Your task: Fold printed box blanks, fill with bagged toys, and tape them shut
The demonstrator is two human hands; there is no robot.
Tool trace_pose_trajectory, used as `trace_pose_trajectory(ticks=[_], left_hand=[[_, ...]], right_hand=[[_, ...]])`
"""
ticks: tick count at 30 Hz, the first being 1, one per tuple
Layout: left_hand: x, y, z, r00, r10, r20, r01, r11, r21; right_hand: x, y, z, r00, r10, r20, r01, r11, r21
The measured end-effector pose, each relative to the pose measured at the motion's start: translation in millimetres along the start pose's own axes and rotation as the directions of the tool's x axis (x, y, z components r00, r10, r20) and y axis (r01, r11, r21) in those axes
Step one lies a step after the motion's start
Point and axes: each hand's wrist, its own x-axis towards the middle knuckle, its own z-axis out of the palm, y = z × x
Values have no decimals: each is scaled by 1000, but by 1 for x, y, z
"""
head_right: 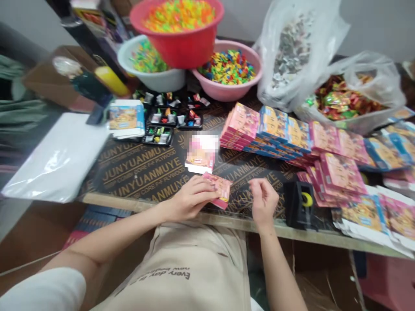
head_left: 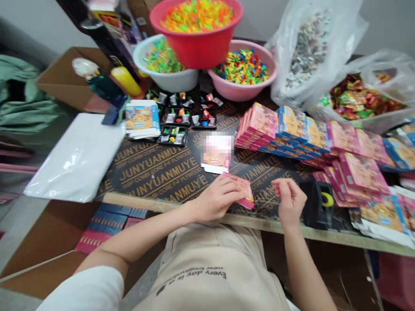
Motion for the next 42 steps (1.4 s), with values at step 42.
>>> trace_pose_trajectory(ticks=[42], left_hand=[[-89,-83,-57,635,-687,-354,724,688,-37]], right_hand=[[143,-71,189,569,-346,746,630,767,-125]])
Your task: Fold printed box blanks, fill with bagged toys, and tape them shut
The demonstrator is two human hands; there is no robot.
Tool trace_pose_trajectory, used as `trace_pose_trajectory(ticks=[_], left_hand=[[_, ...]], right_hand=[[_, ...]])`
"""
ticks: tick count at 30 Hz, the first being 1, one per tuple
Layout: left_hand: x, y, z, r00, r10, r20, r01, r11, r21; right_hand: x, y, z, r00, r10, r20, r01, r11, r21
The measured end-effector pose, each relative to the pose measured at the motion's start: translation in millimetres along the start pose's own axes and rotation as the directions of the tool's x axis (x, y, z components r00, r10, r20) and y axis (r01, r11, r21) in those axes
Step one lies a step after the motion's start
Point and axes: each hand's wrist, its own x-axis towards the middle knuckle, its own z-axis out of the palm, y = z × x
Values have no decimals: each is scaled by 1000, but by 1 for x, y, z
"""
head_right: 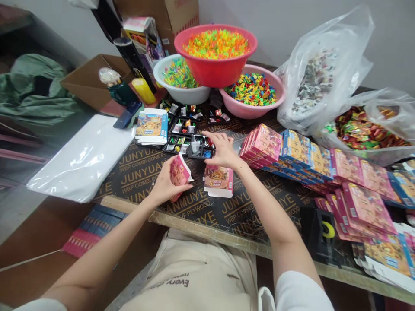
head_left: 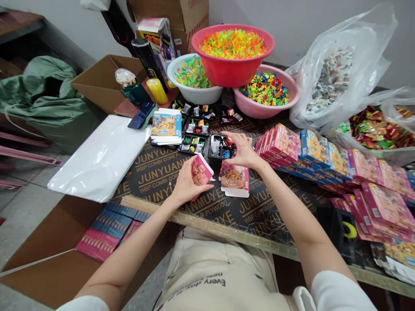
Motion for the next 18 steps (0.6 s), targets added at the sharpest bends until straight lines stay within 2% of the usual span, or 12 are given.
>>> trace_pose_trajectory(ticks=[4,8,10,14,16,18], left_hand=[[-5,4,5,998,54,-14,-54,999,-6],[-13,12,10,981,155,117,-166,982,86],[-19,17,15,946,233,225,-265,956,125],[-31,33,32,819,403,408,-464,884,60],[-37,42,43,800,414,434,-476,879,39],[-40,52,52,827,375,418,-433,900,51]], right_hand=[[-43,-19,-3,996,-77,54,78,997,-4],[-88,-29,2,990,-84,116,86,996,-13],[-110,-33,3,987,-59,152,63,998,-22],[-150,-39,2,976,-22,214,26,999,-20],[-170,-38,0,982,11,191,-14,1000,15],[-190,-34,2,990,113,83,-122,986,116]])
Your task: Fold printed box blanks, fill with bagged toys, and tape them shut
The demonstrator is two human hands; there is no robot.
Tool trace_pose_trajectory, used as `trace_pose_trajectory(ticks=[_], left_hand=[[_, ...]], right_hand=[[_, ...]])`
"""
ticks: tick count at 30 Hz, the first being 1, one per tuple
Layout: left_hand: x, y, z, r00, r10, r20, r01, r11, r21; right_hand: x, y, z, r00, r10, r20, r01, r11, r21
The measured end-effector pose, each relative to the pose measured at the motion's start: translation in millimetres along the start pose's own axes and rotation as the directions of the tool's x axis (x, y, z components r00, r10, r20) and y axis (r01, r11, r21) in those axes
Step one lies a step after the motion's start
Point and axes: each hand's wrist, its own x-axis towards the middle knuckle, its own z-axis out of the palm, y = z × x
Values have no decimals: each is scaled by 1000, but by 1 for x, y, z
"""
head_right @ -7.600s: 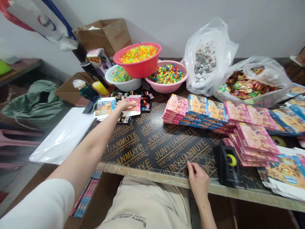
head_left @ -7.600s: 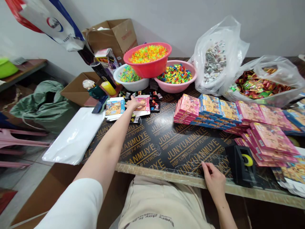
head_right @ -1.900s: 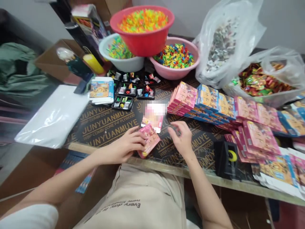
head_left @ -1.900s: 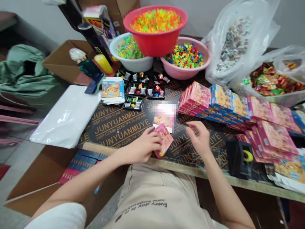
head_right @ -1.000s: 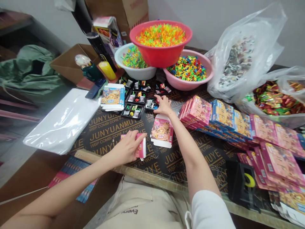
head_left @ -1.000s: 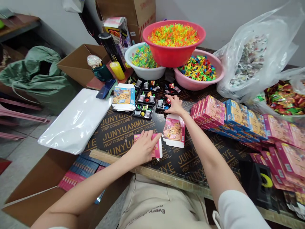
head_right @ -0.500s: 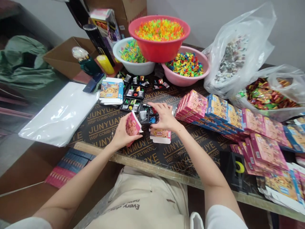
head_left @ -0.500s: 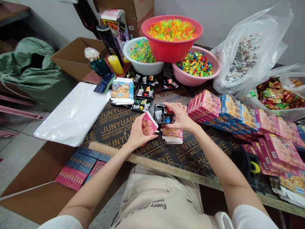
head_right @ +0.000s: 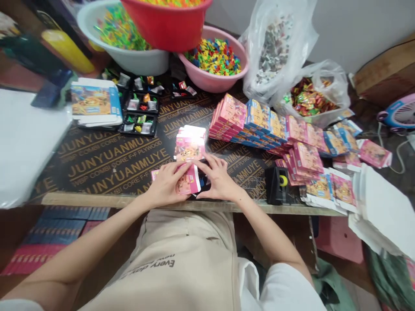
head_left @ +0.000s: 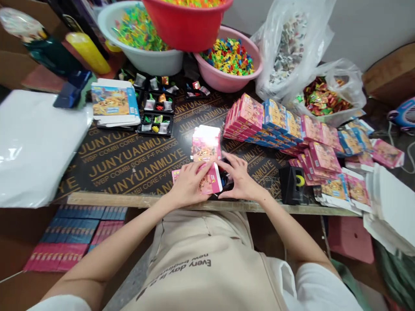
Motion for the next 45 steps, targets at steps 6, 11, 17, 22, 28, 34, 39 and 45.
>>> trace_pose_trajectory(ticks=[6,11,17,22,28,34,39,45], left_hand=[[16,31,17,998,-48,-46,49,999,12],[24,50,27,999,-34,-20,35,997,61],[33,55,23,1000,-26,9,27,952,-306],[43,53,32,988,-11,153,146,379,-914],[36,57,49,866,-348,360,339,-123,-933],[37,70,41,796,-516,316,232,-222,-947],[48,77,51,748,-600,283,180,-228,-957],[52,71,46,825,-547,145,151,-33,-988]], right_hand=[[-37,19,35,725,550,-414,-257,774,578],[-45,11,53,679,581,-449,-208,739,641],[-56,13,44,757,600,-258,-140,535,833],[-48,8,38,658,736,-156,-45,246,968],[-41,-1,30,532,818,-219,-51,289,956],[-39,-9,29,539,793,-283,-54,367,929],[-45,-11,36,488,805,-338,115,324,939],[-41,-2,30,558,794,-242,97,227,969]])
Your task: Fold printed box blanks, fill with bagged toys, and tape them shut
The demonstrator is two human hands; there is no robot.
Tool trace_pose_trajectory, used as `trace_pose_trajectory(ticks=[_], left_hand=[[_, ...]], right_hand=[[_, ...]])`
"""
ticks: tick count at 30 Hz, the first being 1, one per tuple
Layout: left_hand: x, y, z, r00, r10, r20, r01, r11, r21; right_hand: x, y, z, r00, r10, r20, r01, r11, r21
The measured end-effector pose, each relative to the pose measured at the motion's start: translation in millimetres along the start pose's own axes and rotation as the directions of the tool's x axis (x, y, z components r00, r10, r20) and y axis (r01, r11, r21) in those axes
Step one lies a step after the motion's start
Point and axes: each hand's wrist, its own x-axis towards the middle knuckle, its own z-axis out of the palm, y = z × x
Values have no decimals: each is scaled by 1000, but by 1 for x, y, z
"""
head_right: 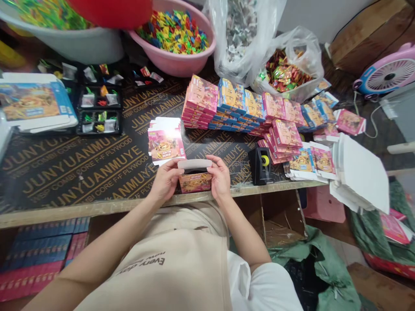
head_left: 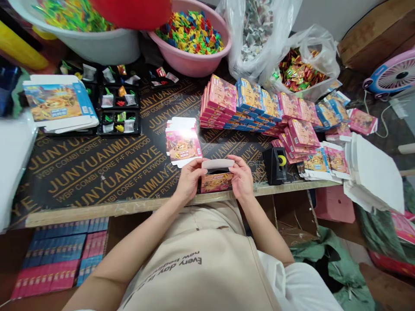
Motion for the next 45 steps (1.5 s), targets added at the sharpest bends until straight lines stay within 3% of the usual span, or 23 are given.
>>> trace_pose_trajectory(ticks=[2,4,7,9,13,16,19,21,22,24,26,28,30,32,34,36,37,38,40,42,45], left_hand=[[-3,10,-4,980,187,63,-196,960,198],[-9,20,-8,914,357,191,-404,835,375],[-18,29,-10,807,459,370,-590,645,486],[-19,32,-11,803,444,398,-596,604,530],[-11,38,-11,915,266,302,-398,717,573],[-4,41,-9,958,149,246,-264,794,548],[-2,42,-9,942,184,280,-317,763,563],[-5,41,-12,885,282,371,-461,646,609],[-8,41,-14,834,337,436,-550,553,626],[-13,40,-19,702,416,578,-709,338,619],[-18,38,-22,587,438,680,-797,170,579],[-19,37,-20,543,422,726,-819,73,570],[-18,37,-13,551,370,748,-810,22,586],[-14,37,-3,564,290,773,-807,-5,590],[-10,38,5,556,239,796,-817,-20,577],[-4,38,10,544,252,800,-822,-34,569],[-2,37,11,539,272,797,-821,-41,569],[0,35,12,533,287,796,-822,-49,567],[3,28,13,512,293,807,-831,-67,552],[4,19,14,488,278,827,-845,-89,528],[4,4,11,452,291,843,-857,-122,501]], right_hand=[[3,-1,0,1000,12,18,-12,1000,12],[3,1,-2,999,-36,26,35,999,37],[1,4,-10,989,-122,81,118,992,53],[-1,2,-19,973,-189,135,198,978,-61],[0,-5,-30,950,-226,215,289,897,-335],[4,-10,-30,955,-178,236,254,904,-344],[7,-12,-29,943,-195,271,281,902,-329],[8,-13,-31,925,-222,309,325,885,-335],[7,-12,-33,912,-240,333,355,869,-346],[6,-10,-37,867,-300,397,452,808,-378],[3,-6,-40,781,-406,475,602,693,-397],[-3,-3,-42,680,-507,530,729,544,-415],[-10,-3,-47,628,-542,558,778,417,-471],[-16,-10,-63,661,-545,516,737,342,-583],[-19,-22,-93,716,-622,317,597,311,-739],[-20,-36,-135,687,-726,29,381,325,-866],[-21,-43,-157,657,-749,-81,276,340,-899],[-20,-48,-178,659,-738,-144,194,352,-916],[-19,-54,-211,743,-644,-182,98,374,-922],[-15,-54,-227,835,-527,-156,80,397,-915],[-11,-50,-225,867,-486,-107,129,427,-895]])
